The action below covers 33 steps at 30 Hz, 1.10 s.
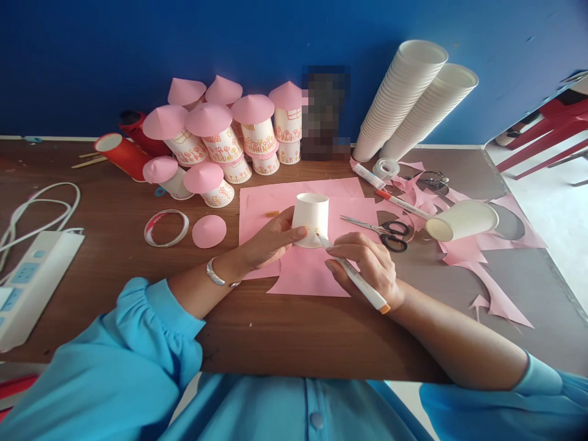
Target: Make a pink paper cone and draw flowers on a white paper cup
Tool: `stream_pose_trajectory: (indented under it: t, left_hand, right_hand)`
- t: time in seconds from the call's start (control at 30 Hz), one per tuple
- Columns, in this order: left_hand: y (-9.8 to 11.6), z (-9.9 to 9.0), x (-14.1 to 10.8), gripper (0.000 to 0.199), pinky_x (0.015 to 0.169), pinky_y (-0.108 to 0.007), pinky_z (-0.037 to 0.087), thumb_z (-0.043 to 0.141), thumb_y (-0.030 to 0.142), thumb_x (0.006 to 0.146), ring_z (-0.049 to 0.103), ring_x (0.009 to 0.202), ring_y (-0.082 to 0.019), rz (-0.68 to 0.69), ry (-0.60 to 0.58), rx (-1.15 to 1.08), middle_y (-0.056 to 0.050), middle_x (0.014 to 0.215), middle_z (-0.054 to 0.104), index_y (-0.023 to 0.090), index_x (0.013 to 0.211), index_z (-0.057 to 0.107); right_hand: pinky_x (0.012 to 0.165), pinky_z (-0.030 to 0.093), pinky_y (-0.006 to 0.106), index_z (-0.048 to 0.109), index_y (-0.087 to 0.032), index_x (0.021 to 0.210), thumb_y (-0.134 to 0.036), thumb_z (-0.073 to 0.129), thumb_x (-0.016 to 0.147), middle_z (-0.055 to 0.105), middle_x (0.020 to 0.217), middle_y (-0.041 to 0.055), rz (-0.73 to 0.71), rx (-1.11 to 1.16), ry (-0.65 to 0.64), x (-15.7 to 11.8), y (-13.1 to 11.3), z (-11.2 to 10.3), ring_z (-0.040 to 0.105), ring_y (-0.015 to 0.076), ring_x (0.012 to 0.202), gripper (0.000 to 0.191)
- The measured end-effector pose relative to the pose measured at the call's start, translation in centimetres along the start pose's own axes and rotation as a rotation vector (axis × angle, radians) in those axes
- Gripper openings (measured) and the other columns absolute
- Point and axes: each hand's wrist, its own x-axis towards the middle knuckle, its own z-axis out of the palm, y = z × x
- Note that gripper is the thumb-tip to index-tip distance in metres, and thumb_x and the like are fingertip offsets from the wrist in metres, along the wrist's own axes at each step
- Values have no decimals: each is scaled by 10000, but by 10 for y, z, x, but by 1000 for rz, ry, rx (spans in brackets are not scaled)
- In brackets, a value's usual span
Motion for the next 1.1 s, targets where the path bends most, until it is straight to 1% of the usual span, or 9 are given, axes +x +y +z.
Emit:
stream_pose_trajectory:
  t: [0.4,0.7,0.93,1.1]
  left_hand:
    - [1,2,0,484,921,-372,448,804,455,826,600,1148,-267,7,6,10,-112,1239,672,194,1201,643]
    - [0,0,0,472,886,-355,457,801,443,834,607,1161,-272,-3,16,-6,-111,1257,676,203,1208,639]
    - [-2,-1,0,446,864,-352,477,781,446,855,636,1096,-255,16,7,-4,-114,1230,678,196,1199,648]
    - [-2,-1,1,399,857,-355,482,784,450,850,635,1000,-226,38,21,17,-87,1106,701,199,1138,668]
  right_hand:
    - [585,558,261,585,-197,1076,-192,614,973,656,823,29,7,-20,3,0,0,1,669,148,705,106]
    - [578,532,254,566,-196,1023,-156,618,960,639,756,19,-16,-3,-7,3,-1,1,647,147,656,91]
    - [559,507,241,556,-203,979,-84,617,920,626,708,-3,-22,21,-13,6,-5,2,619,136,611,146]
    - [537,493,241,563,-202,938,-67,624,891,619,688,-11,-14,30,-30,6,-7,2,624,135,581,156]
